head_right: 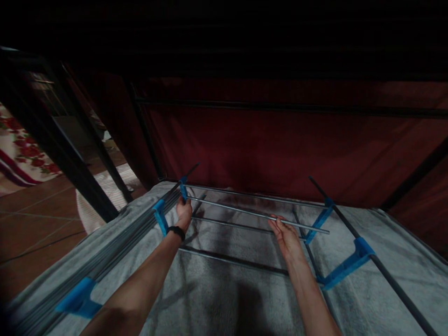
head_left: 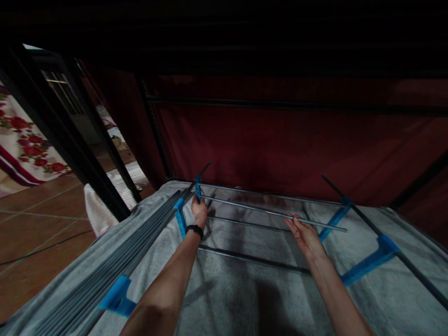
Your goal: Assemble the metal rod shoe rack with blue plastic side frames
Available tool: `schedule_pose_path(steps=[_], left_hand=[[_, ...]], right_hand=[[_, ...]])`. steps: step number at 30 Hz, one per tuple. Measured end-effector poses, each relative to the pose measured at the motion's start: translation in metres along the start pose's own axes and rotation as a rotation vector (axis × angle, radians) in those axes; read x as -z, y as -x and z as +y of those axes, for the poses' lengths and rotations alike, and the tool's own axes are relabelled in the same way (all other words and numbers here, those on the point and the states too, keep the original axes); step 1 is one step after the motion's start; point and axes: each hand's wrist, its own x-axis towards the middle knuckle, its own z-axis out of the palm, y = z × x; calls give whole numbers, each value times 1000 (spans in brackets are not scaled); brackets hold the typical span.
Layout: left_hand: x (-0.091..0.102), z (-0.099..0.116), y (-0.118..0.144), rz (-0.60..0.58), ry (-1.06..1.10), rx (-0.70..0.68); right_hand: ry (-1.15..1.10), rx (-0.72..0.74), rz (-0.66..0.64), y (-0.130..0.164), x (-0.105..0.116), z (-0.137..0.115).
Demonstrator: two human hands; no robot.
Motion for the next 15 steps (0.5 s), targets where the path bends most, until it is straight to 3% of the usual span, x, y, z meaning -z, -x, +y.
schedule_pose_path(steps=[9,15], left_hand=[[5,7,4,-38,-102,-34],[3,4,4,94,-166,-30]], right_hand=[[-10,164,75,-8,-21,10],[61,215,86,-9,-34,12]])
